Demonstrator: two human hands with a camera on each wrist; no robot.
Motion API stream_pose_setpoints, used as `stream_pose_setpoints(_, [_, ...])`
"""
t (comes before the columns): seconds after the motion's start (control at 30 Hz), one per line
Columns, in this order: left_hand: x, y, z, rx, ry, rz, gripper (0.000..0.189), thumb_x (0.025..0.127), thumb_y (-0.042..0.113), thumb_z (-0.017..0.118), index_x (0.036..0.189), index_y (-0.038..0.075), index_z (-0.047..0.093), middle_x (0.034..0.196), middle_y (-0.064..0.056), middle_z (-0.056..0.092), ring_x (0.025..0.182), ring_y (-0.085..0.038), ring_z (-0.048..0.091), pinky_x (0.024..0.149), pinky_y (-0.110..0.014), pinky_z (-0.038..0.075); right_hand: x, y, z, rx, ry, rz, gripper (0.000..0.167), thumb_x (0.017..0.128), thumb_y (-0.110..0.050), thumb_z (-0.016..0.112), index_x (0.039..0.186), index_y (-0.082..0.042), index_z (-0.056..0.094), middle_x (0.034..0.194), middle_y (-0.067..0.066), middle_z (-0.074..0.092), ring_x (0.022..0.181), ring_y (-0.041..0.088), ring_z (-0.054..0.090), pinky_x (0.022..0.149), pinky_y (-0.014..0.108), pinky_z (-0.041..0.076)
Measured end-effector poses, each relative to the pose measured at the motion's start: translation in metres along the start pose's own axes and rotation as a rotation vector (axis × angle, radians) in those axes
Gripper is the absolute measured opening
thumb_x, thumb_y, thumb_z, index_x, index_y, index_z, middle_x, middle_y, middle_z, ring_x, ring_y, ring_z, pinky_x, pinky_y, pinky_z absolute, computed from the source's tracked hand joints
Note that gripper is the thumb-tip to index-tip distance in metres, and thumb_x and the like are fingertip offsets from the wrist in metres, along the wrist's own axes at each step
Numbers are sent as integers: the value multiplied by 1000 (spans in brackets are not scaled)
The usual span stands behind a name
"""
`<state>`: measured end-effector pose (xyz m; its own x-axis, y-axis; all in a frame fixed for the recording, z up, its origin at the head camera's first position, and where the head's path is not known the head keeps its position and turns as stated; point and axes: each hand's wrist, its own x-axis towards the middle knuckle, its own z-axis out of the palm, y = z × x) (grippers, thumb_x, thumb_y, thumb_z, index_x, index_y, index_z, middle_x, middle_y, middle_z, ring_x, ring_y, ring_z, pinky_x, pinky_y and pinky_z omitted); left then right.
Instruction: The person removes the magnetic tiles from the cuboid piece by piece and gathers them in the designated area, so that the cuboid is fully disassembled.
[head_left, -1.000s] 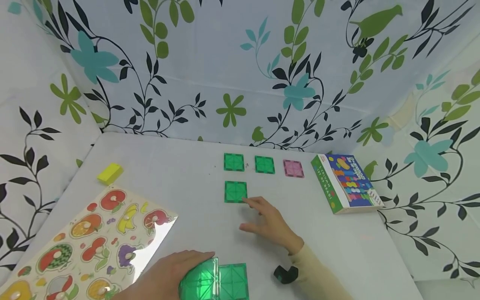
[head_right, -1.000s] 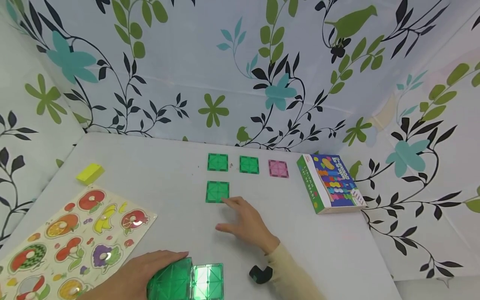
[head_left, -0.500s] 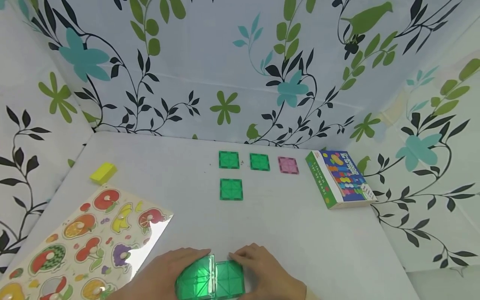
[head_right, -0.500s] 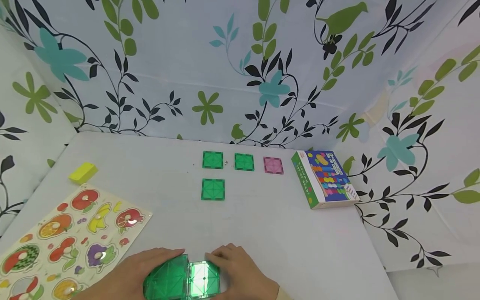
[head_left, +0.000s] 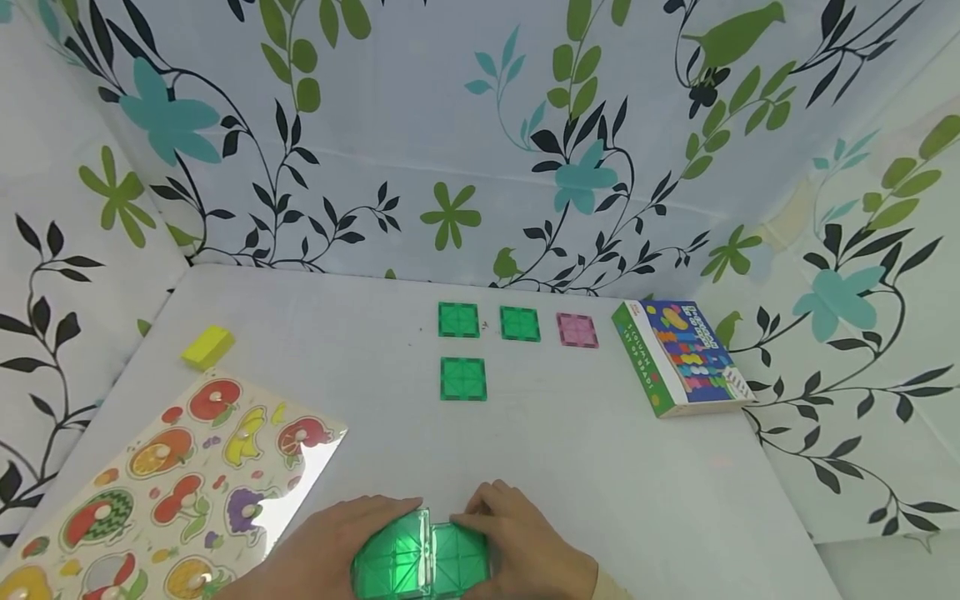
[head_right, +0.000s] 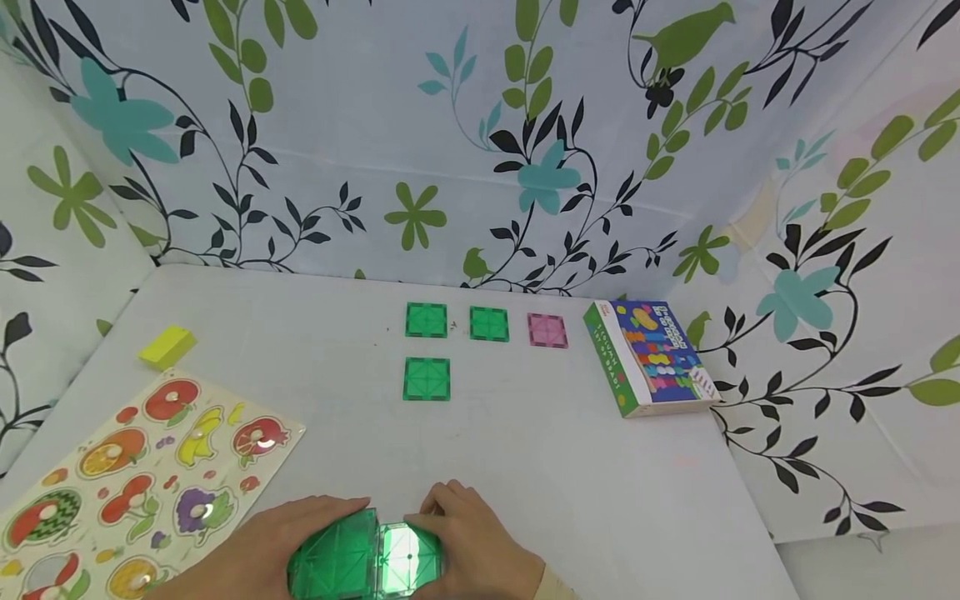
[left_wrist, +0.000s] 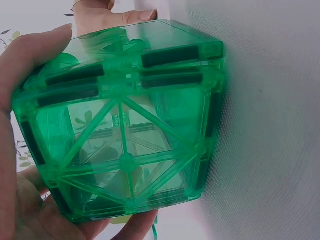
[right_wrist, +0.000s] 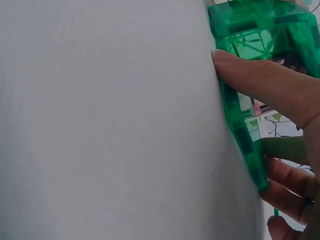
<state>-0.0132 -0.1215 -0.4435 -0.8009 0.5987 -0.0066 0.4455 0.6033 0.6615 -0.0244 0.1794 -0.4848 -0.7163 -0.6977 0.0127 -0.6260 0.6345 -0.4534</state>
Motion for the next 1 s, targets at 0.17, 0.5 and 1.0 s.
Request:
stream_pose_setpoints(0.17, [1, -1, 1, -5, 7, 12, 97, 66, 84, 74, 147, 35, 51, 129, 17, 65, 106, -5, 62, 83, -28, 59, -1, 1, 1, -4, 23, -6, 84, 72, -75, 78, 135, -20, 67, 114, -14, 55, 105, -2, 45, 85, 12, 40])
stream_pose_setpoints(0.5, [1, -1, 3, 14, 28, 18, 96, 65, 85, 73, 147, 40, 50, 129, 20, 64, 107, -4, 62, 85, -30, 59, -7, 0, 2, -36, 112, 9, 79, 66, -74, 83, 124, -22, 72, 110, -15, 54, 104, -1, 44, 84, 13, 39])
stream_pose_setpoints(1.0, [2, 4, -3, 13, -56, -66, 99, 63, 86, 74, 147, 40, 49, 131, 20, 63, 107, -6, 60, 84, -31, 59, -4, 40, -56, -49, 189, 85, 74, 62, -52, 95, 126, -23, 73, 115, -11, 56, 104, 4, 47, 86, 28, 50])
